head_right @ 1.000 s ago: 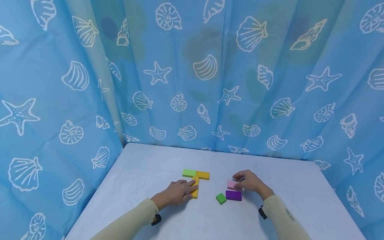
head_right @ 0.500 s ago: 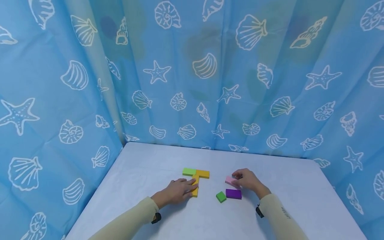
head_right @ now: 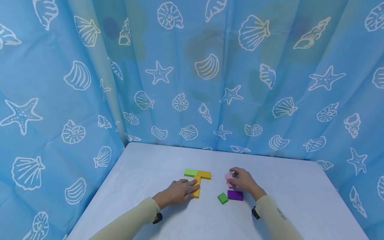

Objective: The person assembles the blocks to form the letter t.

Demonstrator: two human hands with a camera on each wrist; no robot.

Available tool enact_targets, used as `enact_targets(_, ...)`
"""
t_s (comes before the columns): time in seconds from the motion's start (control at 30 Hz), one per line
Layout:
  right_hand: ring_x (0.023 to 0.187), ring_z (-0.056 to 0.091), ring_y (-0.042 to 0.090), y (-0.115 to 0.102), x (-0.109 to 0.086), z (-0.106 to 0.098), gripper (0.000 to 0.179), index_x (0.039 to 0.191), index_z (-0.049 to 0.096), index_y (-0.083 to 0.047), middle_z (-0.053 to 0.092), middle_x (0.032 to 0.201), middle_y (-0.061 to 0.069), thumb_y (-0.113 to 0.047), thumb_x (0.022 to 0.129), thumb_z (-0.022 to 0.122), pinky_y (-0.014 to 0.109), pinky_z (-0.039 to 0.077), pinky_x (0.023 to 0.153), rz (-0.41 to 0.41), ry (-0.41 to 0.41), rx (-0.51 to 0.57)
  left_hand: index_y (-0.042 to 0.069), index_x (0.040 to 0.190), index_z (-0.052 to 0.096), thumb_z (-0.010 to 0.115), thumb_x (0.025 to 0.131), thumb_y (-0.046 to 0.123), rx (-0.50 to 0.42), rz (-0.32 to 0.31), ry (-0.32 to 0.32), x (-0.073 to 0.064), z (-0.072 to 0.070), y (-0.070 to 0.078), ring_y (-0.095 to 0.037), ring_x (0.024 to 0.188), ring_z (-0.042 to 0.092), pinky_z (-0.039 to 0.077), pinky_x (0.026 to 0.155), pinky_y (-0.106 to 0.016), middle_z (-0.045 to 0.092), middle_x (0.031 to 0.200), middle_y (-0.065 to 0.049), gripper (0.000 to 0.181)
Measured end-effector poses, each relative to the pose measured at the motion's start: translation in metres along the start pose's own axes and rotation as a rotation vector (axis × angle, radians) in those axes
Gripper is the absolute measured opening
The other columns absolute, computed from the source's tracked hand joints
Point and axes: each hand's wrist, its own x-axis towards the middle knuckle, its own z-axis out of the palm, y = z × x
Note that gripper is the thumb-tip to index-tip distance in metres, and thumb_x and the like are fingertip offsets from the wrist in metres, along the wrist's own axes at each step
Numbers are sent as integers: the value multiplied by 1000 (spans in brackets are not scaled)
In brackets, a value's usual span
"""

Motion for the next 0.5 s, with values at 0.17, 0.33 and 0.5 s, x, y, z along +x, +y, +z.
enact_targets(0.17, 108, 60, 34, 5, -2, -3, 62, 139, 55, -9, 57, 133, 22, -25, 84, 79, 46, 57, 85, -12, -7, 21, 40, 149, 40, 52, 101, 42, 1, 5, -1, 0, 0, 0, -27, 142, 40, 39, 108, -61, 31, 160, 17, 50)
enact_targets(0.33, 100, 61, 26, 6, -3, -3, 74, 144, 51, -11, 60, 127, 18, -25, 79, 83, 41, 58, 79, -2, -80, 55, 41, 150, 39, 51, 101, 43, 11, -6, -10, 2, 0, 0, -26, 142, 40, 39, 108, -60, 30, 160, 18, 50)
enact_targets(0.5, 102, 61, 25, 3, -1, -1, 68, 142, 54, -13, 59, 132, 18, -21, 80, 82, 39, 58, 79, 3, -97, 55, 41, 150, 39, 51, 102, 43, 12, -6, -15, 2, 0, 0, -26, 142, 40, 38, 109, -60, 29, 160, 18, 50)
